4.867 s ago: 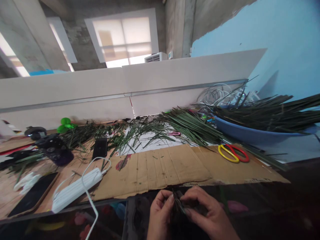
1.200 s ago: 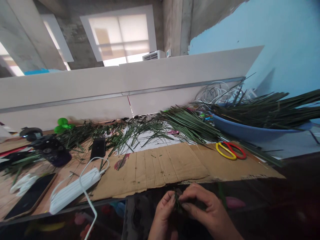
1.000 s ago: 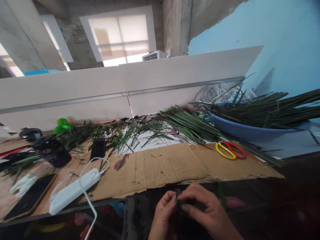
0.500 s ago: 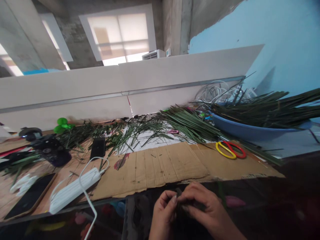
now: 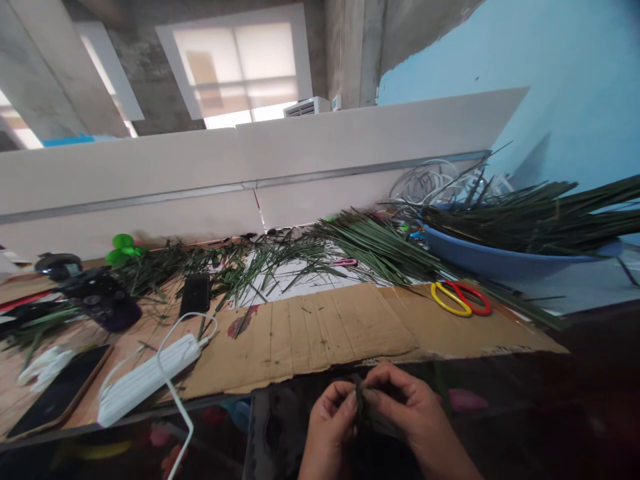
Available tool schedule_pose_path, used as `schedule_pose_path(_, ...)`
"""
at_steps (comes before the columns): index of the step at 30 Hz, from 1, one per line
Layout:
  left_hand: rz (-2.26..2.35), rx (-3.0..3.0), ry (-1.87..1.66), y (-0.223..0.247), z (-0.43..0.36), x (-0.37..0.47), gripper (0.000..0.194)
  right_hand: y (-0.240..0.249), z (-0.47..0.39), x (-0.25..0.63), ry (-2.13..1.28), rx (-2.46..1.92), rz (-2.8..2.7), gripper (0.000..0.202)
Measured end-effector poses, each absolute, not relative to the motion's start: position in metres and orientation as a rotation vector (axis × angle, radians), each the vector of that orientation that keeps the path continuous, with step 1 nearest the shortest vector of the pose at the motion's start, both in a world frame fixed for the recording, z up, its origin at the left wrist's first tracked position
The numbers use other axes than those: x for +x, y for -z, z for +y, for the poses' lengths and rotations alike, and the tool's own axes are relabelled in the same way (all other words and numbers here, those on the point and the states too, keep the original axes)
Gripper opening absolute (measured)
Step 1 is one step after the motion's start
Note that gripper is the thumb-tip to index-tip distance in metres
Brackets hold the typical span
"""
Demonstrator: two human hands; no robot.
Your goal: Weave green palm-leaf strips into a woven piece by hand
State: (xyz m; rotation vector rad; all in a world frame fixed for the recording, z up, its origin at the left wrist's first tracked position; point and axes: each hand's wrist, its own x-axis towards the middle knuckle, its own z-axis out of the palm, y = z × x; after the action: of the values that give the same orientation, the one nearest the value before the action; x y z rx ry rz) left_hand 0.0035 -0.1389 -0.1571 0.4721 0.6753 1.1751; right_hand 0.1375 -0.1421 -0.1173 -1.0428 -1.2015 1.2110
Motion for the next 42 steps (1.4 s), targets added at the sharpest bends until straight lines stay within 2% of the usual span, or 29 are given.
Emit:
schedule_pose_path(5, 0.655, 0.413, -1.158, 0.152, -0.139, 0.007, 0.038, 0.118, -0.145, 0.131, -1.416, -1.02, -0.897, 0.034)
schedule_pose_path(18, 0.664, 0.455, -1.138, 0.164, -0.138, 0.005, 0.038, 0.128, -0.139, 0.128, -1.597, -0.892, -0.645, 0.032)
schedule_pose_path(26, 0.632, 0.42, -1.137, 0.157, -0.139, 0.005, 0.034, 0.121, -0.141, 0.134, -1.602, -0.897, -0.708, 0.029)
schedule_pose_path(42, 0.547, 0.482, -1.198, 0.161, -0.136, 0.003, 0.032, 0.11, -0.149, 0.144, -1.393, -0.931, -1.111, 0.02)
